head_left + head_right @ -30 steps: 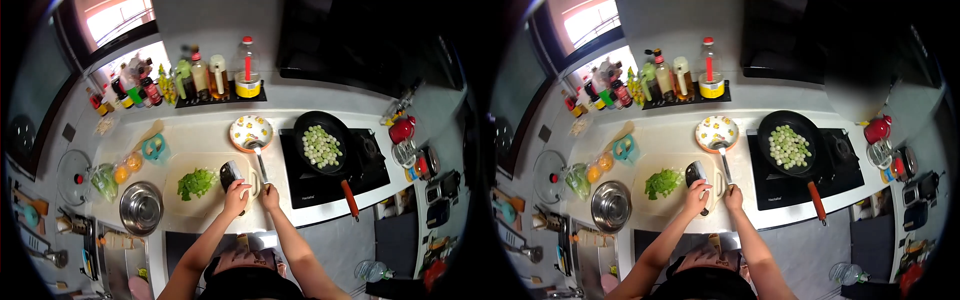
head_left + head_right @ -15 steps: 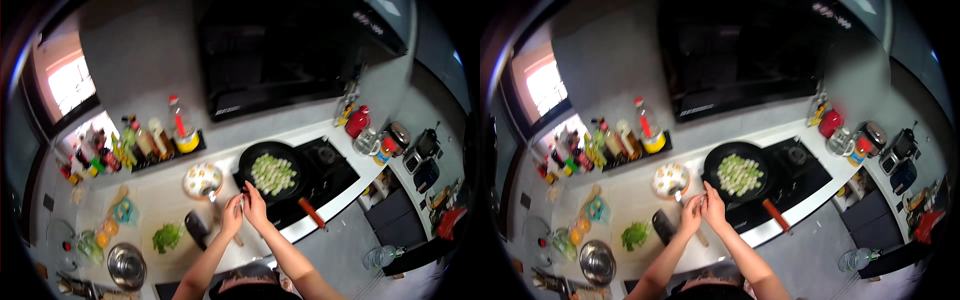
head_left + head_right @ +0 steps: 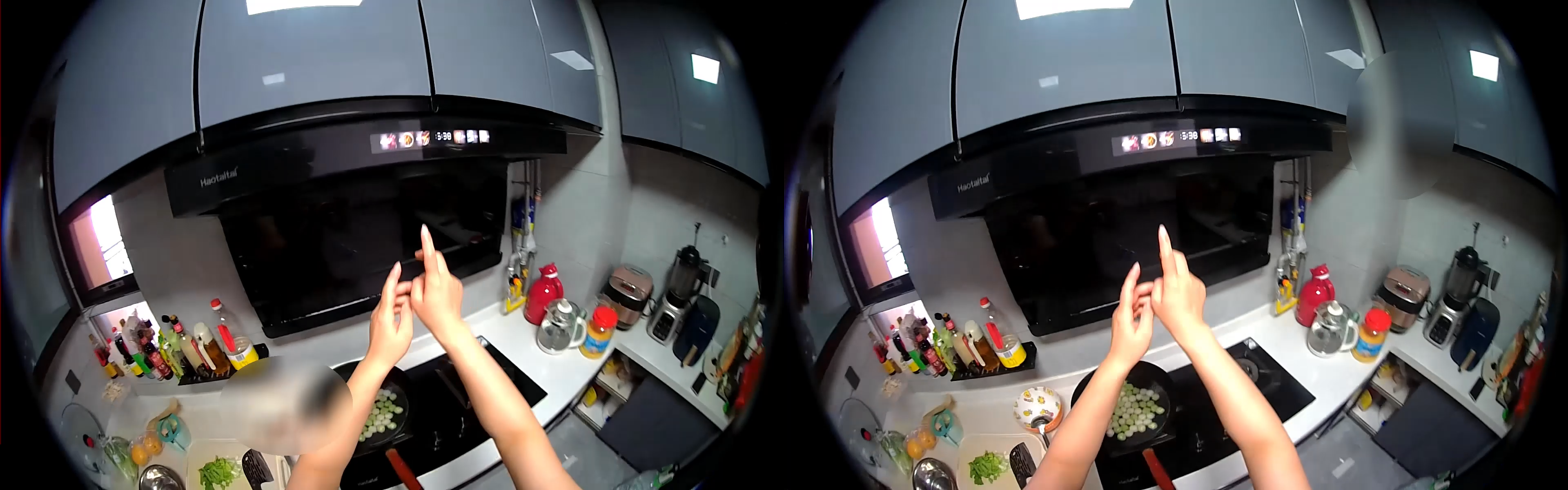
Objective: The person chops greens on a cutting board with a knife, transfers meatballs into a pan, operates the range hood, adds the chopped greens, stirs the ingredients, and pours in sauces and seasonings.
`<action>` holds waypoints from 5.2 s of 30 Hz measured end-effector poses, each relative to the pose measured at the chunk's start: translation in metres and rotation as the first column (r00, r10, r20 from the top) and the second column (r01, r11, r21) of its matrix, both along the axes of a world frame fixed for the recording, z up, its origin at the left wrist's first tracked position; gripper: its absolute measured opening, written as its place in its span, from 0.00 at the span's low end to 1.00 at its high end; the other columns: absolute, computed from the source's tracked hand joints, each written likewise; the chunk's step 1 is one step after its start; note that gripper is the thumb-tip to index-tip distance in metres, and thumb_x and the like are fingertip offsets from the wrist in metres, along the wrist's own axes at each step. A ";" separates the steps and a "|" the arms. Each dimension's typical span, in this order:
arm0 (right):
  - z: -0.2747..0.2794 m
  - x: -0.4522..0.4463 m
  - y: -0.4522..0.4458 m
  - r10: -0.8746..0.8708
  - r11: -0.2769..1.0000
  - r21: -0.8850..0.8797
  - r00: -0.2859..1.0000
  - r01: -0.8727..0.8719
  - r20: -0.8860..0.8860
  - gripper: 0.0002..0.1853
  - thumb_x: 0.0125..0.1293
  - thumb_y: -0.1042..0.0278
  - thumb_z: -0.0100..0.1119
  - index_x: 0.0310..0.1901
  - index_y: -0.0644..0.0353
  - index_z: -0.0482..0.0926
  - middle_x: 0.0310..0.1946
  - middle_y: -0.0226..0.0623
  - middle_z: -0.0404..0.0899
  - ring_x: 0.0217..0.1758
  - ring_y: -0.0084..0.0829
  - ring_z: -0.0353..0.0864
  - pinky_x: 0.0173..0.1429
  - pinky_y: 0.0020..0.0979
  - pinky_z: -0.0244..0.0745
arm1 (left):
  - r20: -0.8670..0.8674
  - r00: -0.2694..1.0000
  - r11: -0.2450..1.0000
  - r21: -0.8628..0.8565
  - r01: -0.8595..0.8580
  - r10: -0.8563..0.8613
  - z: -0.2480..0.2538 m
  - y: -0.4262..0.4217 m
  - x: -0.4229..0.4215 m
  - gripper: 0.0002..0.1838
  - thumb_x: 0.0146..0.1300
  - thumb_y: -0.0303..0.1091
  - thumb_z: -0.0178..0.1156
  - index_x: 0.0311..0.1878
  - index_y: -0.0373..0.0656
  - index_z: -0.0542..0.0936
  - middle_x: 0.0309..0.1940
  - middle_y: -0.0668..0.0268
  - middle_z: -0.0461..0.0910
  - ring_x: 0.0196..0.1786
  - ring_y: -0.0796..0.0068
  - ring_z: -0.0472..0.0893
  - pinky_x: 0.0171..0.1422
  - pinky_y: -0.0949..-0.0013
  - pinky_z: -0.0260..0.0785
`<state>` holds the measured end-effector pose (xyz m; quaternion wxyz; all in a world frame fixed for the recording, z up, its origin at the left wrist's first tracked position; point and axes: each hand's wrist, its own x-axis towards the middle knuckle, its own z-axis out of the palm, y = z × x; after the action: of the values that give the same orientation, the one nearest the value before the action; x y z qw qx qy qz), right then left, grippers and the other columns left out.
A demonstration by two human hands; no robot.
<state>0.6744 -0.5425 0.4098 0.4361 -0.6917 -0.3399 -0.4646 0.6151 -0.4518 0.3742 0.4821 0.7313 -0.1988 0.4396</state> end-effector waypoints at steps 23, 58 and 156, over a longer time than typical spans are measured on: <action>0.097 0.055 0.039 -0.034 0.999 0.017 0.977 0.031 0.211 0.52 0.40 0.69 0.66 0.71 0.49 0.51 0.18 0.33 0.71 0.14 0.29 0.74 0.17 0.28 0.69 | 0.109 0.875 0.868 0.116 -0.483 0.472 0.091 0.016 0.044 0.37 0.56 0.17 0.50 0.70 0.44 0.53 0.50 0.54 0.74 0.43 0.72 0.77 0.50 0.71 0.70; -0.266 -0.097 0.088 0.057 0.404 -0.742 0.824 -0.536 -0.564 0.09 0.56 0.65 0.53 0.34 0.54 0.83 0.24 0.39 0.81 0.28 0.38 0.81 0.32 0.39 0.76 | -0.615 0.456 0.588 0.016 -0.809 0.644 -0.262 0.078 -0.179 0.14 0.55 0.18 0.51 0.42 0.39 0.81 0.36 0.60 0.81 0.34 0.70 0.81 0.38 0.73 0.72; -0.438 -0.428 0.324 0.377 0.717 0.585 -0.495 -0.380 -0.783 0.08 0.66 0.66 0.55 0.37 0.62 0.74 0.25 0.31 0.77 0.24 0.19 0.73 0.31 0.22 0.70 | -0.757 0.352 0.741 0.250 -0.623 0.551 -0.395 0.398 -0.439 0.45 0.40 0.26 0.68 0.65 0.55 0.63 0.58 0.44 0.58 0.56 0.42 0.68 0.59 0.57 0.66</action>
<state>0.2467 -0.2182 -0.0283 0.6578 -0.5817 -0.0922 0.4695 0.1762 -0.0537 -0.0206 0.3565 0.8467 0.3297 0.2175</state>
